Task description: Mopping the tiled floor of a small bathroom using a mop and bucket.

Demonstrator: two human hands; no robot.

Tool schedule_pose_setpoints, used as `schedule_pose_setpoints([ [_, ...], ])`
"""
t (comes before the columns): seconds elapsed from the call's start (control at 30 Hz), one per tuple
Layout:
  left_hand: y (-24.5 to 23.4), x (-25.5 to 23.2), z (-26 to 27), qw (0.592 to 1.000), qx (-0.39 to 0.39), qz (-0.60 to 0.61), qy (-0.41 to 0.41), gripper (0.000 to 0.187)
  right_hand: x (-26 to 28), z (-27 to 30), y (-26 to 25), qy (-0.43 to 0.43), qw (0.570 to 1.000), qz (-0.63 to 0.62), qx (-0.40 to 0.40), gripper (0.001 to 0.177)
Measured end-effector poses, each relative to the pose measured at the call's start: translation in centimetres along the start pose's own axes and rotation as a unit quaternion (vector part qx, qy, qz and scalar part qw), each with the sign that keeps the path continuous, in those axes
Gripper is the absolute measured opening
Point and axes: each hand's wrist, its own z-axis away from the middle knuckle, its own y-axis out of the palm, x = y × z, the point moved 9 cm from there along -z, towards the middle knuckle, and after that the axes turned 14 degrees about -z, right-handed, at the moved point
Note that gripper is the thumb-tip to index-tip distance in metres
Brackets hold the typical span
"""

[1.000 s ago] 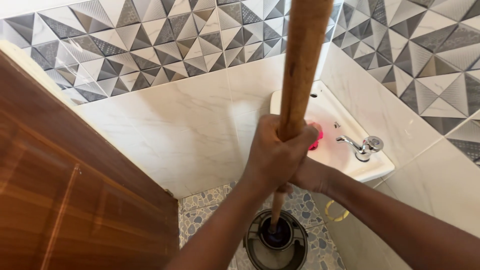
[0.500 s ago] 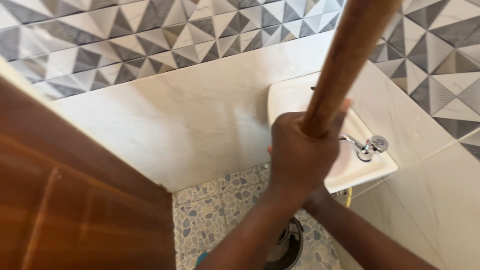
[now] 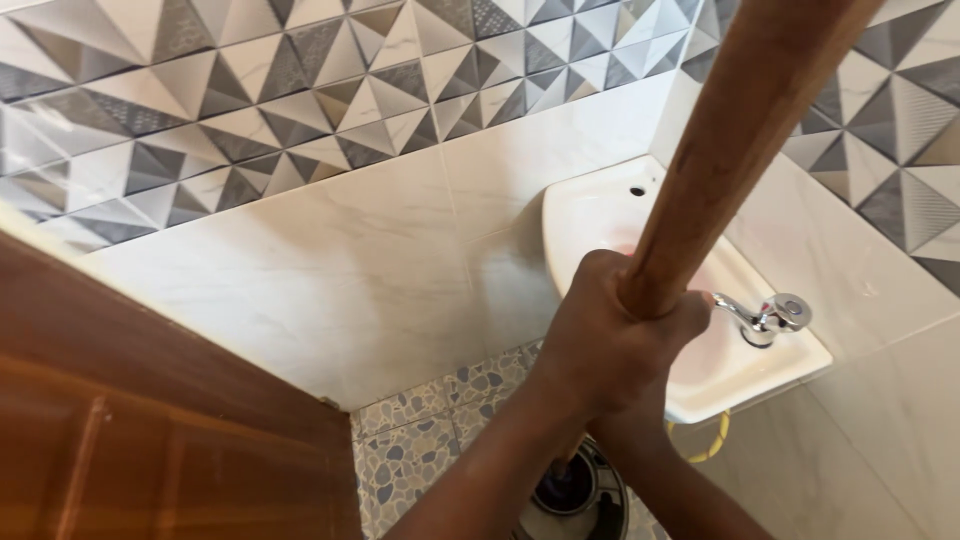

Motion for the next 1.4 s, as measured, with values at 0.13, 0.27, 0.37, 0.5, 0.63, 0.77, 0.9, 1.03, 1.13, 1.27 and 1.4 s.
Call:
schedule_pose_setpoints([
  [0.13,-0.6,0.5,-0.2,1.0,-0.005,0.003,0.0,0.03,0.6,-0.2,0.5,-0.003,1.0,0.001,-0.008,0.049],
  [0.27,-1.0,0.3,0.5,1.0,-0.006,0.008,0.007,0.029,0.7,0.4,0.7,0.015,0.999,-0.038,-0.024,0.044],
  [0.37,-0.7,-0.1,1.6,1.0,-0.013,0.012,0.009,0.028,-0.4,1.4,0.5,0.02,0.996,-0.084,-0.006,0.045],
  [0.5,-0.1,-1.1,3.6,1.0,-0.025,-0.008,0.01,0.033,5.8,1.9,0.9,-0.001,0.981,0.021,-0.192,0.049],
  [0.63,1.2,-2.3,5.9,0.999,-0.043,-0.013,0.009,0.031,9.4,5.5,-0.1,-0.066,0.862,0.181,-0.468,0.043],
  [0.77,2.2,-2.6,7.5,0.998,-0.045,-0.027,-0.018,0.027,4.9,4.6,-2.0,-0.024,0.934,0.083,-0.346,0.025],
  [0.9,2.5,-2.6,8.0,0.994,-0.083,-0.005,-0.065,0.027,4.0,4.0,-2.0,-0.034,0.992,-0.12,0.026,0.035],
  [1.03,2.4,-5.2,8.4,0.988,-0.142,-0.053,-0.034,0.038,6.0,4.7,-0.3,0.019,0.963,-0.215,0.164,0.039],
  [1.13,1.8,-9.8,9.8,0.945,-0.297,-0.093,0.101,0.038,5.7,4.7,0.3,0.068,0.944,-0.235,0.221,0.04],
  [1.27,1.8,-10.0,9.4,0.94,-0.314,-0.131,0.026,0.034,5.2,4.7,1.2,0.033,0.95,-0.182,0.252,0.038],
  [1.4,1.6,-8.4,8.5,0.946,-0.314,-0.05,0.057,0.03,4.8,3.8,0.4,-0.008,0.957,-0.118,0.265,0.038],
])
